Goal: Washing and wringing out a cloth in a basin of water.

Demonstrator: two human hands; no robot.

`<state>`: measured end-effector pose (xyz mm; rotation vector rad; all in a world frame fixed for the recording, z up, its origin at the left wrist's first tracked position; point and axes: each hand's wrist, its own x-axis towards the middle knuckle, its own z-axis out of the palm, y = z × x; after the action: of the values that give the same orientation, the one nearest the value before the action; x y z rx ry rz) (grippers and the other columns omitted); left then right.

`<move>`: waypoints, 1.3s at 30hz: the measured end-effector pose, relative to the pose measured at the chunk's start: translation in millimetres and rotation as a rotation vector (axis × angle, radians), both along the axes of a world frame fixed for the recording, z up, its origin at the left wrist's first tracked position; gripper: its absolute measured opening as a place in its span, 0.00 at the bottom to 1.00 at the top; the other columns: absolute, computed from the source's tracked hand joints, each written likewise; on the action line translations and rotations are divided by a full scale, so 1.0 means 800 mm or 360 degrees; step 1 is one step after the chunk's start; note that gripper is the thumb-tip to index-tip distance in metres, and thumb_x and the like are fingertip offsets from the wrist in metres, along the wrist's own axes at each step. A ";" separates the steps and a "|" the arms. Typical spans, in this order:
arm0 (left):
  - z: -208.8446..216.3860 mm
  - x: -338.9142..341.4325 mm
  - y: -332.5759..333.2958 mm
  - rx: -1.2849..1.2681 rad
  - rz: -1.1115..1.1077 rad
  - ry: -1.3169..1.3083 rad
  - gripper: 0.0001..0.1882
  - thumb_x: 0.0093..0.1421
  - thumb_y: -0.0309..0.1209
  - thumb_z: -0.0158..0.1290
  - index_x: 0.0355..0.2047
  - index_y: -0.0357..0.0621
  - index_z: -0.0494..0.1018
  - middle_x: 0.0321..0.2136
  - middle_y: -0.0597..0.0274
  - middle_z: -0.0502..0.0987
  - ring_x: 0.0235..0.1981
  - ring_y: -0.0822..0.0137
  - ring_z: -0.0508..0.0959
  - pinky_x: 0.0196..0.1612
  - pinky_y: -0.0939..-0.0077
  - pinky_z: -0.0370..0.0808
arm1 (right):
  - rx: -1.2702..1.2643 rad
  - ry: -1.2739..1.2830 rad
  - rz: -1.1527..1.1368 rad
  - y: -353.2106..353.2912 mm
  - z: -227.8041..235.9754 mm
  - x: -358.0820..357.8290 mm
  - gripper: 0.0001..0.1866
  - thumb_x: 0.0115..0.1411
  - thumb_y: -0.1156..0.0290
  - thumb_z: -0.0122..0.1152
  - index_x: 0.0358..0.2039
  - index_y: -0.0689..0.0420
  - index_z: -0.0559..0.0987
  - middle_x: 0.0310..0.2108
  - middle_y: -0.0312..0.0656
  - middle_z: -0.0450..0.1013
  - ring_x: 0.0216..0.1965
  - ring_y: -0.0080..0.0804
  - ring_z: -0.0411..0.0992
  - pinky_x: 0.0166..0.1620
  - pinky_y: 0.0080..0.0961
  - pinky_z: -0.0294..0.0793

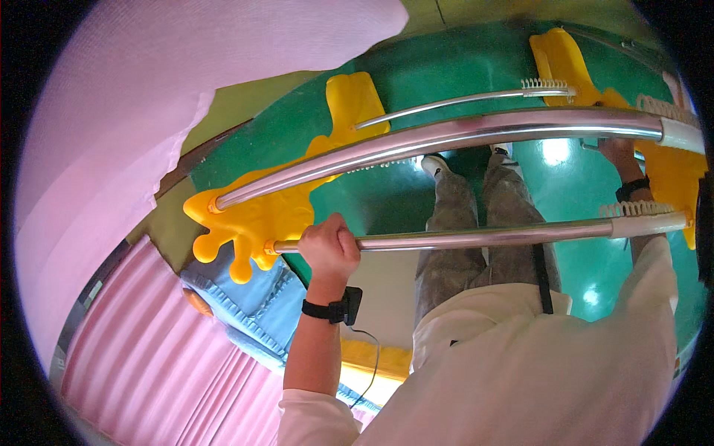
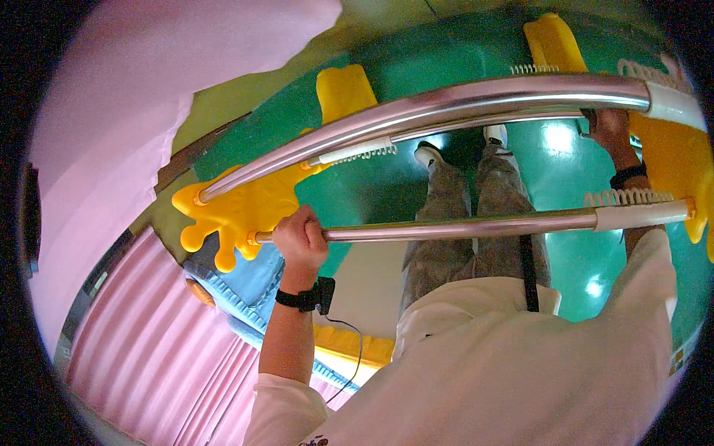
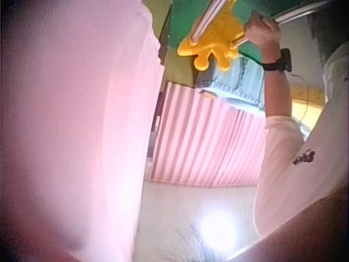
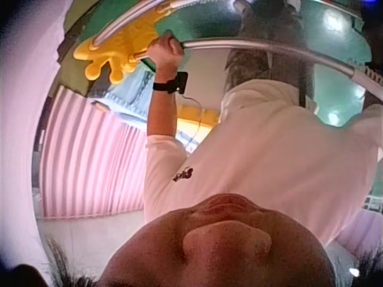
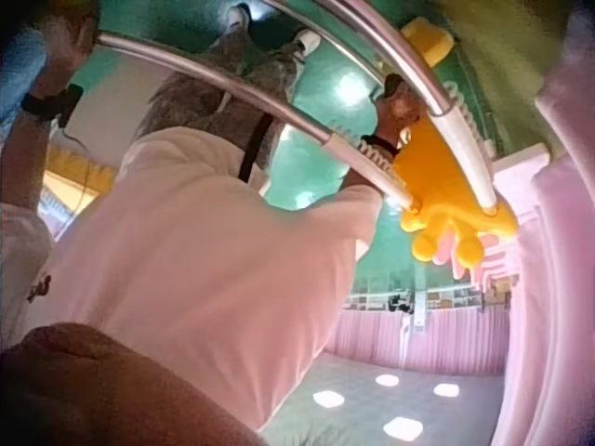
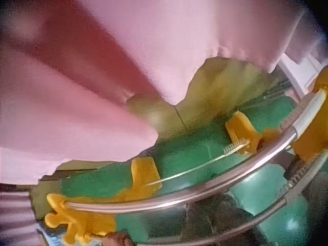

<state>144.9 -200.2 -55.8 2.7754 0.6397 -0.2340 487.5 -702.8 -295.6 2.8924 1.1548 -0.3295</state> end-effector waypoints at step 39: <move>-0.011 -0.016 0.003 0.0047 -0.0068 -0.0048 0.15 0.56 0.37 0.41 0.16 0.47 0.68 0.12 0.55 0.70 0.15 0.48 0.71 0.21 0.54 0.67 | 0.0716 0.0369 0.0089 0.447 -0.022 -0.271 0.07 0.55 0.66 0.57 0.31 0.55 0.79 0.28 0.46 0.78 0.33 0.45 0.79 0.38 0.44 0.77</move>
<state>132.0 -198.0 -64.6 2.8174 0.5817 -0.1923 270.6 -345.0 -313.3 3.2601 1.5176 -0.4693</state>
